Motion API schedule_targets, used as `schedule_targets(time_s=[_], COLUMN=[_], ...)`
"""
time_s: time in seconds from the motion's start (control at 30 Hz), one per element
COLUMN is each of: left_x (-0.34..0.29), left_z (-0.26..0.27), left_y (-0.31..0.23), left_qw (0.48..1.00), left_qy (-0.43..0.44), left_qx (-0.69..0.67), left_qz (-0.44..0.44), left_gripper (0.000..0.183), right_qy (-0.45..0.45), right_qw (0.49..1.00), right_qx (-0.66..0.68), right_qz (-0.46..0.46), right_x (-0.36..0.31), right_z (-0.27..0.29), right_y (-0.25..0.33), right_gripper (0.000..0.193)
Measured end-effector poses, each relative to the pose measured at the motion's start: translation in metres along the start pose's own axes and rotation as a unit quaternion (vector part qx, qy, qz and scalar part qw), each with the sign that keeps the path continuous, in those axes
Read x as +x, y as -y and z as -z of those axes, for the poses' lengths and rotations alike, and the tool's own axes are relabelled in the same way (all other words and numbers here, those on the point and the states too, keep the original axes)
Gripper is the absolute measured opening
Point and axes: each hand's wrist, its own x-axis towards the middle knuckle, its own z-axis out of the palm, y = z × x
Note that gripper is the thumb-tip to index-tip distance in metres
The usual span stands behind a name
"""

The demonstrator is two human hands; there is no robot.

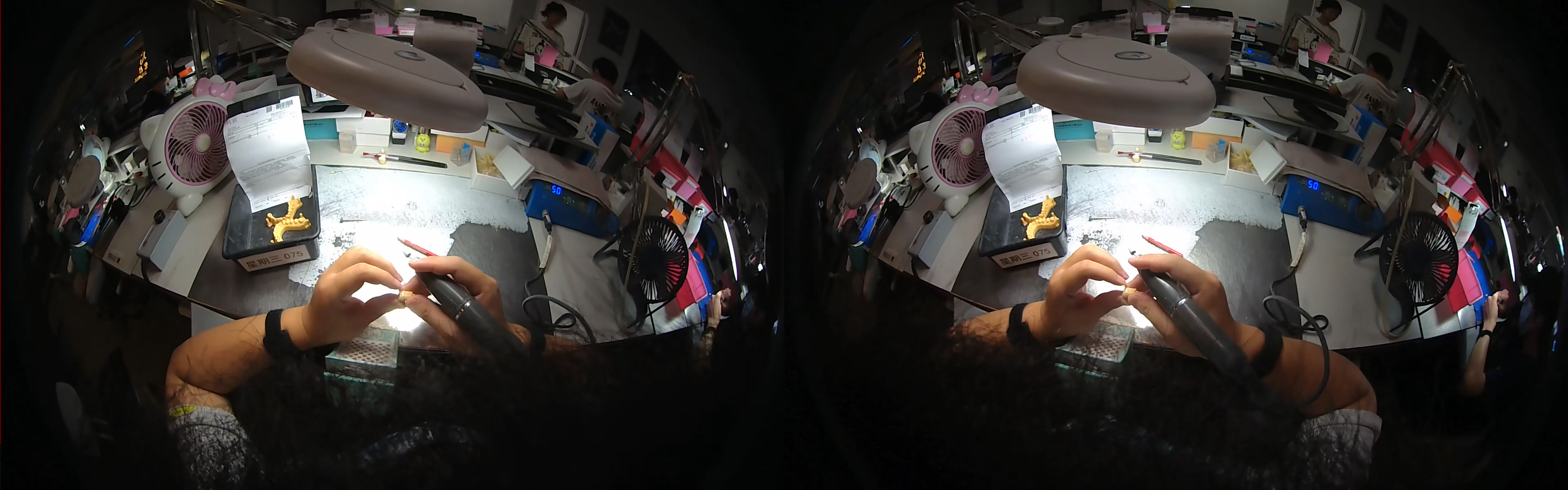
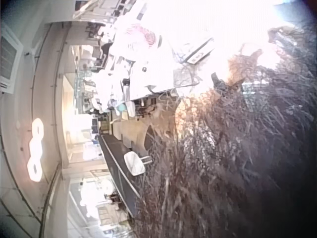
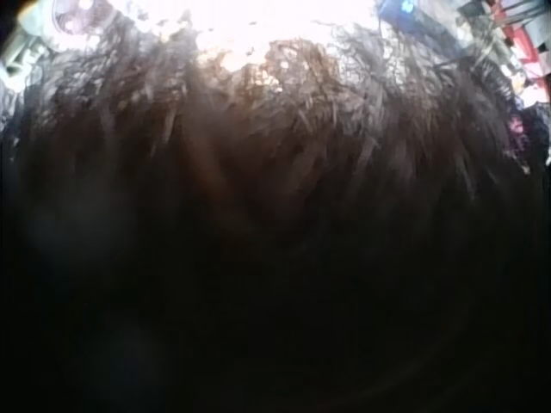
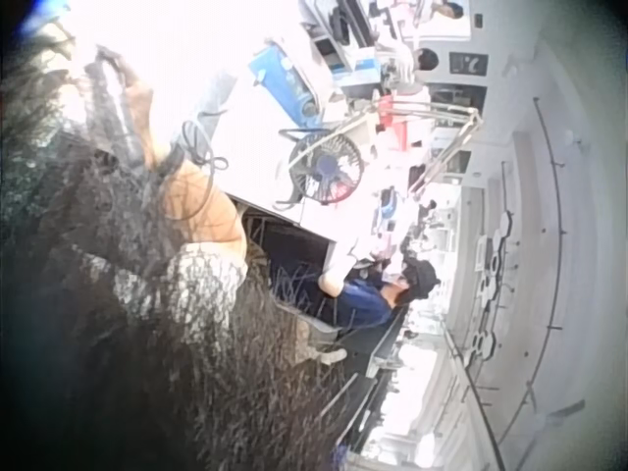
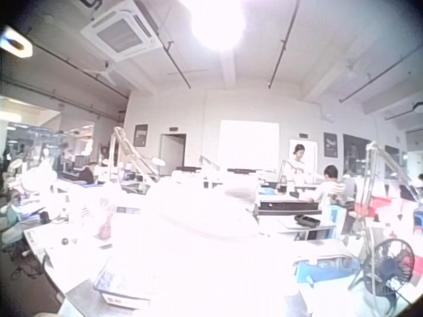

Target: Grinding and refining a dental model using a rotary tool.

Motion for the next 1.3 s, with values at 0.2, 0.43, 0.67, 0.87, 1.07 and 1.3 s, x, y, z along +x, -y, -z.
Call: schedule_targets(time_s=[0.2, 0.43, 0.67, 0.87, 1.07, 1.3], left_x=[0.0, -0.004, -0.006, -0.006, -0.003, -0.005], left_z=[0.0, -0.001, -0.001, 0.003, 0.004, 0.002], left_y=[-0.001, -0.002, 0.002, 0.005, 0.004, 0.003], left_qw=[1.0, 0.993, 0.978, 0.959, 0.903, 0.883], left_qy=[0.017, 0.021, 0.042, 0.097, 0.117, 0.089], left_qx=[-0.014, -0.086, -0.158, -0.209, -0.339, -0.346], left_qz=[0.015, 0.083, 0.13, 0.164, 0.237, 0.304], left_gripper=[0.026, 0.023, 0.025, 0.022, 0.016, 0.019], right_qy=[0.017, 0.018, 0.039, 0.077, 0.074, 0.032], right_qw=[0.999, 0.999, 0.998, 0.997, 0.997, 0.997], right_qx=[0.0, 0.003, -0.007, -0.005, -0.002, -0.035], right_qz=[-0.038, -0.03, -0.05, -0.006, -0.021, -0.064], right_x=[0.0, 0.001, 0.003, 0.009, 0.008, 0.008], right_z=[0.005, 0.004, 0.007, 0.011, 0.01, 0.012], right_y=[0.006, 0.003, 0.004, -0.003, -0.004, 0.006], right_gripper=[0.044, 0.048, 0.05, 0.053, 0.053, 0.046])
